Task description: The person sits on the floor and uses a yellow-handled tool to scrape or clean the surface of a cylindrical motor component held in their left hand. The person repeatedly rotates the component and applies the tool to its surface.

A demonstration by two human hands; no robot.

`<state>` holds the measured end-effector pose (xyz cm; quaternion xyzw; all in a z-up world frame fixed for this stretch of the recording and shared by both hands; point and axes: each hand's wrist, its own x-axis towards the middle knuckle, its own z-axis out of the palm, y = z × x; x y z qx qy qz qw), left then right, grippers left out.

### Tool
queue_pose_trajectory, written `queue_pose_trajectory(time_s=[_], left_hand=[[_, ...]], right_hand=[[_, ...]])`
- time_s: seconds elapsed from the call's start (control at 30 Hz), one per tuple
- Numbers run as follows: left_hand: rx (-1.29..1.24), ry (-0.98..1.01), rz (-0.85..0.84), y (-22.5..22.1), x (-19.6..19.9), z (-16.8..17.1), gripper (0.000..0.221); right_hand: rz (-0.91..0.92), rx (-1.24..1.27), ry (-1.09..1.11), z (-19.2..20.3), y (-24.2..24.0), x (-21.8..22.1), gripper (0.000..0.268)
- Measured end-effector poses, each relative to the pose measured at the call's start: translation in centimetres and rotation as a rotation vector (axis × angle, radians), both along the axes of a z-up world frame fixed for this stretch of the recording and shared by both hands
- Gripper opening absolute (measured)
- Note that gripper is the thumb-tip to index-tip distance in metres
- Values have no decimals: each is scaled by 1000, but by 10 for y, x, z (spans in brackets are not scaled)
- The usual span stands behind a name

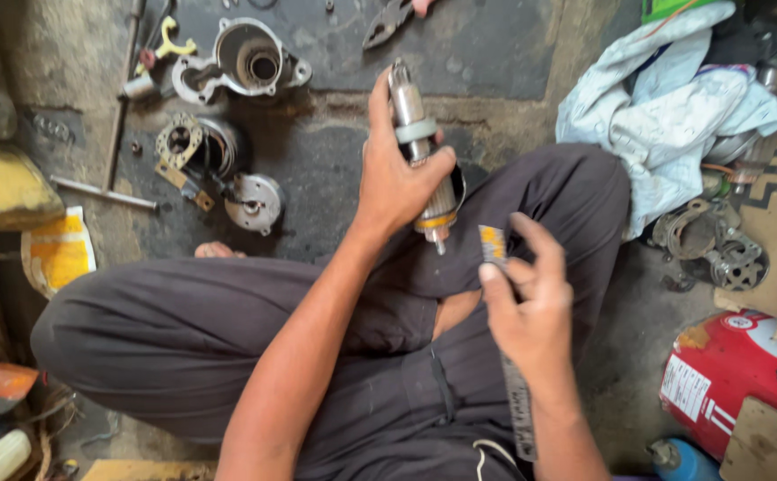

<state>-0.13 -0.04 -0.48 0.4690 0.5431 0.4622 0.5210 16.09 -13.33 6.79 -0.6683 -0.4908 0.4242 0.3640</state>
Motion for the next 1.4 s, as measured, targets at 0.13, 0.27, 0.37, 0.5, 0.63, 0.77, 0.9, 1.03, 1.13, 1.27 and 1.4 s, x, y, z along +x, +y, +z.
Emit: queue_pose_trajectory(time_s=[0.13, 0.27, 0.37, 0.5, 0.63, 0.77, 0.9, 1.03, 1.13, 1.27, 1.4], left_hand=[[14, 40, -18, 1, -1, -15, 97], [34, 84, -31, 1, -2, -18, 97], [38, 91, -21, 0, -1, -17, 97], [34, 113, 2, -1, 1, -17, 96], [43, 129, 8, -1, 1, -17, 96], [36, 125, 19, -1, 2, -17, 96], [36, 129, 25, 0, 2, -18, 96], [40, 132, 19, -1, 2, -20, 98], [44, 136, 22, -1, 2, -23, 98], [55, 144, 15, 0, 3, -27, 98], [71, 141, 15, 1, 3, -30, 98]], right_hand=[[157, 172, -178, 6, -2, -25, 40], [131, 70, -326, 11, 1, -33, 38], [149, 98, -376, 14, 1, -36, 38], [182, 167, -419, 15, -1, -42, 37], [183, 134, -456, 15, -2, -46, 39], [180, 152, -480, 16, -2, -49, 39], [202, 173, -504, 17, -2, -49, 38], [202, 163, -526, 18, -3, -51, 39], [197, 149, -534, 19, -4, -52, 39], [198, 128, -538, 20, -4, -53, 39], [206, 128, -553, 19, -4, -53, 39]])
